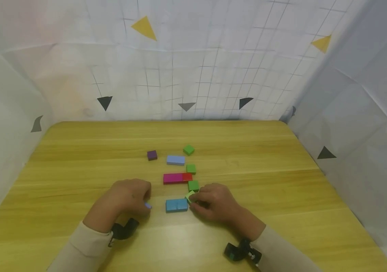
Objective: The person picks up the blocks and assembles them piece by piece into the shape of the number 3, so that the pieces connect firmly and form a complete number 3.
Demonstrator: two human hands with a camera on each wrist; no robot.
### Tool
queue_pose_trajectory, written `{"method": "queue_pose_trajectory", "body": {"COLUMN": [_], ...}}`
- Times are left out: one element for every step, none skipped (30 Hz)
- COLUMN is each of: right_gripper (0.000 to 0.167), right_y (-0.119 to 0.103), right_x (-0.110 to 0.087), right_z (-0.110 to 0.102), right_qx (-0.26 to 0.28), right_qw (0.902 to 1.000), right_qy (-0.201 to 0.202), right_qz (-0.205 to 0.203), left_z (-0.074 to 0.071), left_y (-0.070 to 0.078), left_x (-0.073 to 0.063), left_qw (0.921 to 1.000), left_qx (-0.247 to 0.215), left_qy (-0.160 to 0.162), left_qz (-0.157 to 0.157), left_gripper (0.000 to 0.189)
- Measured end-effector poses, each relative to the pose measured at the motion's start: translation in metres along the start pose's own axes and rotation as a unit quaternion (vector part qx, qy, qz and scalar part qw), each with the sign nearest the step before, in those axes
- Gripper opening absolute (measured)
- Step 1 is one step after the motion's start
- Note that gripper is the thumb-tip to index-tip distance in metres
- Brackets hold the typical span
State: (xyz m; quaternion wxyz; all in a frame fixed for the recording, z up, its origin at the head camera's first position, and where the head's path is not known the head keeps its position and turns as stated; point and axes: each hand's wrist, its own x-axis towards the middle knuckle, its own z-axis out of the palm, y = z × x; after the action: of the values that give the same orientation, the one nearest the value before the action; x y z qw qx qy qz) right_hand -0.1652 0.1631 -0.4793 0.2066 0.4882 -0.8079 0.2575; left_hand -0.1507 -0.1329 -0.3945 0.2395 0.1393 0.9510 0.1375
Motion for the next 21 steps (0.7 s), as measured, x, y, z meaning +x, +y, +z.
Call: {"method": "queue_pose_trajectory", "body": {"right_gripper": [0.013, 0.013, 0.013, 0.013, 0.013, 0.013, 0.014, 0.013, 0.014, 0.014, 0.014, 0.014, 0.014, 0.014, 0.014, 0.014, 0.013, 0.013, 0.013, 0.013, 0.014], "right_y": [0.0001, 0.0002, 0.0003, 0.0004, 0.0005, 0.0006, 0.0007, 0.0008, 0.0008, 0.0009, 0.001, 0.0012, 0.0014, 0.0014, 0.0016, 0.0018, 0.0019, 0.0019, 0.0019, 0.0019, 0.0019], "right_x": [0.0001, 0.0001, 0.0001, 0.0001, 0.0, -0.0001, -0.0002, -0.0003, -0.0004, -0.0005, -0.0006, -0.0007, -0.0009, -0.0008, -0.0009, -0.001, -0.001, -0.001, -0.001, -0.0009, -0.0009], "right_z": [-0.0001, -0.0002, -0.0001, -0.0001, 0.0001, 0.0002, 0.0003, 0.0003, 0.0003, 0.0004, 0.0006, 0.0007, 0.0008, 0.0008, 0.0009, 0.001, 0.001, 0.0009, 0.0008, 0.0007, 0.0006], "right_qx": [-0.001, -0.002, -0.002, -0.002, -0.002, -0.002, -0.003, -0.002, -0.002, -0.002, -0.001, -0.001, -0.001, -0.001, -0.002, -0.002, -0.002, -0.002, -0.002, -0.002, -0.001], "right_qw": [1.0, 1.0, 1.0, 1.0, 1.0, 1.0, 1.0, 1.0, 1.0, 1.0, 1.0, 1.0, 1.0, 1.0, 1.0, 1.0, 1.0, 1.0, 1.0, 1.0, 1.0], "right_qy": [0.0, 0.0, 0.0, 0.001, 0.001, 0.002, 0.002, 0.002, 0.003, 0.003, 0.003, 0.003, 0.003, 0.002, 0.002, 0.002, 0.0, 0.0, -0.001, -0.001, 0.0], "right_qz": [-0.001, -0.002, -0.004, -0.005, -0.005, -0.005, -0.005, -0.004, -0.004, -0.004, -0.004, -0.004, -0.004, -0.004, -0.004, -0.004, -0.004, -0.003, -0.003, -0.003, -0.002], "left_z": [0.0001, 0.0, -0.0003, -0.0005, -0.0007, -0.001, -0.0012, -0.0014, -0.0016, -0.0017, -0.0019, -0.0019, -0.0017, -0.0015, -0.0012, -0.0009, -0.0006, -0.0004, -0.0001, -0.0001, -0.0002], "left_y": [-0.0002, -0.0004, -0.0007, -0.001, -0.0014, -0.0018, -0.0022, -0.0024, -0.0026, -0.0028, -0.0029, -0.0029, -0.0029, -0.0029, -0.0029, -0.0029, -0.003, -0.003, -0.0031, -0.0032, -0.0032], "left_x": [0.0, -0.0002, -0.0004, -0.0006, -0.0008, -0.0007, -0.0006, -0.0004, 0.0, 0.0003, 0.0007, 0.0011, 0.0015, 0.0018, 0.002, 0.0022, 0.0024, 0.0025, 0.0027, 0.0026, 0.0024], "left_qw": [1.0, 1.0, 1.0, 1.0, 1.0, 0.9999, 0.9999, 0.9999, 0.9999, 0.9999, 0.9998, 0.9998, 0.9998, 0.9998, 0.9998, 0.9998, 0.9998, 0.9998, 0.9998, 0.9997, 0.9997], "left_qx": [0.002, 0.003, 0.005, 0.006, 0.006, 0.006, 0.004, 0.001, 0.0, -0.001, -0.001, -0.001, 0.0, 0.0, 0.0, 0.0, 0.0, 0.0, 0.0, 0.0, 0.0], "left_qy": [0.0, 0.001, 0.002, 0.003, 0.004, 0.005, 0.004, 0.003, 0.002, 0.0, -0.001, -0.001, 0.0, 0.001, 0.003, 0.005, 0.008, 0.011, 0.014, 0.018, 0.022], "left_qz": [-0.002, -0.004, -0.004, -0.006, -0.007, -0.007, -0.01, -0.012, -0.013, -0.016, -0.018, -0.019, -0.02, -0.021, -0.021, -0.021, -0.02, -0.018, -0.016, -0.013, -0.011], "left_gripper": [0.025, 0.026, 0.026, 0.026, 0.025, 0.025, 0.025, 0.025, 0.025, 0.025, 0.026, 0.027, 0.027, 0.028, 0.028, 0.028, 0.028, 0.028, 0.028, 0.028, 0.029]}}
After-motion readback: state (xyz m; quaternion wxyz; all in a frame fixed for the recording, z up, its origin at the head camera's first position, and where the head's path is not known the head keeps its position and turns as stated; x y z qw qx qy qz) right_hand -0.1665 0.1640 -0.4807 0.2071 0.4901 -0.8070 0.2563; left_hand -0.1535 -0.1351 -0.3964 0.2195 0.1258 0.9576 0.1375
